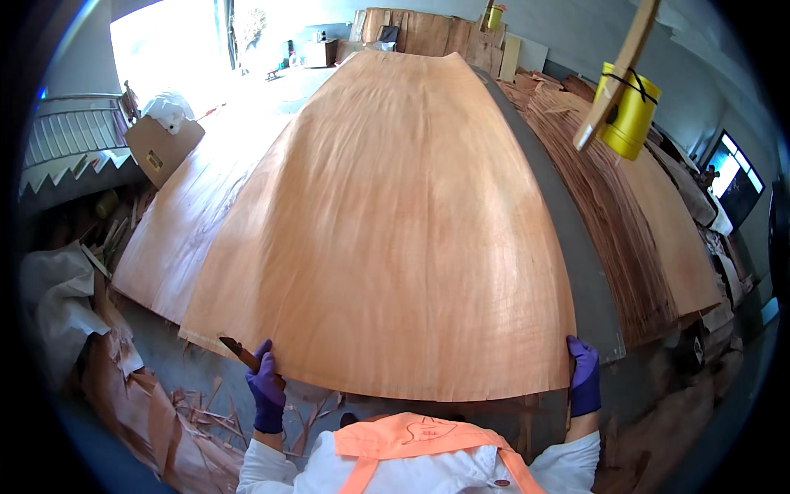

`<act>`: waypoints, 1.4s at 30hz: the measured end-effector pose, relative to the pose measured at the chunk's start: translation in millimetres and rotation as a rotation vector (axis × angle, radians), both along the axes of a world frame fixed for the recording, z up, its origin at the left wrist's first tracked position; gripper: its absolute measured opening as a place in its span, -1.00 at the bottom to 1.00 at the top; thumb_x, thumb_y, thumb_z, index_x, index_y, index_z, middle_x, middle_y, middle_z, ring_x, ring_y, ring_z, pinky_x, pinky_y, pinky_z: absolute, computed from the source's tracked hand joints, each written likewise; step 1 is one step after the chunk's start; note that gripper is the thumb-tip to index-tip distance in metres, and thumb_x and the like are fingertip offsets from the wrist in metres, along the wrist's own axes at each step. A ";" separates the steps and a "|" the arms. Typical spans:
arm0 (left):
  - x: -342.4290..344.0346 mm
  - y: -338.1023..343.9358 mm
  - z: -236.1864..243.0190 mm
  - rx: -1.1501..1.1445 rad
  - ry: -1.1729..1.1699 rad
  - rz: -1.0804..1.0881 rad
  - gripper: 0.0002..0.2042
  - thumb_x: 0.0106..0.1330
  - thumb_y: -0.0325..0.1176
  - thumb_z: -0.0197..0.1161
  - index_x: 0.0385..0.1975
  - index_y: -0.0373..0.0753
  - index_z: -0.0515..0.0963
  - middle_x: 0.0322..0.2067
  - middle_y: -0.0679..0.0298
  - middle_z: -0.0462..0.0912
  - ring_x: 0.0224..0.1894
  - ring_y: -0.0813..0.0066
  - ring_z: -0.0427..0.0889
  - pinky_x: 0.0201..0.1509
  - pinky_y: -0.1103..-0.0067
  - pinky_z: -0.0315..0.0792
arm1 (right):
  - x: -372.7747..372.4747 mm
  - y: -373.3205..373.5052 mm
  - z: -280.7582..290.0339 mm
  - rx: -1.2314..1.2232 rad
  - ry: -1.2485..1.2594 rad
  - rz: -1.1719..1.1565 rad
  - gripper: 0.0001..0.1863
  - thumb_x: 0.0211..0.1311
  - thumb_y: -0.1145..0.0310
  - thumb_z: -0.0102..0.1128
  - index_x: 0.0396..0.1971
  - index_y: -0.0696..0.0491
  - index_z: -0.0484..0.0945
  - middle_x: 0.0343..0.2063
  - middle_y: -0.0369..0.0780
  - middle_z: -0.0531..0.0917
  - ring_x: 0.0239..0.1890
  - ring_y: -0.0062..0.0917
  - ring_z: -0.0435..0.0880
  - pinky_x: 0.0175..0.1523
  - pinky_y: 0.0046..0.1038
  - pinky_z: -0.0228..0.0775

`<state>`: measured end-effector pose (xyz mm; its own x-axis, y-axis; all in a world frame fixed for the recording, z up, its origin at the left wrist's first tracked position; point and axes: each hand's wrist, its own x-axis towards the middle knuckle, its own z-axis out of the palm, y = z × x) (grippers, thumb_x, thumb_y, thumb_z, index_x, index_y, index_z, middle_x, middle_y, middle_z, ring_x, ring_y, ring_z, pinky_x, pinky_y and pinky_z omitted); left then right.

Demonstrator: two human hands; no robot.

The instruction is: The person trims wood veneer sheets using a knife, applies adhesive tape to a small veneer patch, and aligns the patch on a large veneer surface.

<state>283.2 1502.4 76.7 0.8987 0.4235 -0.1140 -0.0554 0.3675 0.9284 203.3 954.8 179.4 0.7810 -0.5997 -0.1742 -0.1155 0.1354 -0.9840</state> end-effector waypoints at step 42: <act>-73.9 -457.7 -23.9 -0.021 0.150 -0.132 -0.69 0.23 -0.44 0.10 -0.04 -0.37 0.47 -0.24 0.30 0.53 -0.21 0.53 0.50 -0.08 0.58 0.38 | -88.1 -444.0 -22.3 -0.221 0.057 -0.161 -0.73 0.10 0.32 0.20 -0.37 0.27 0.54 -0.43 -0.28 0.58 -0.38 -0.65 0.49 -0.23 -0.63 0.33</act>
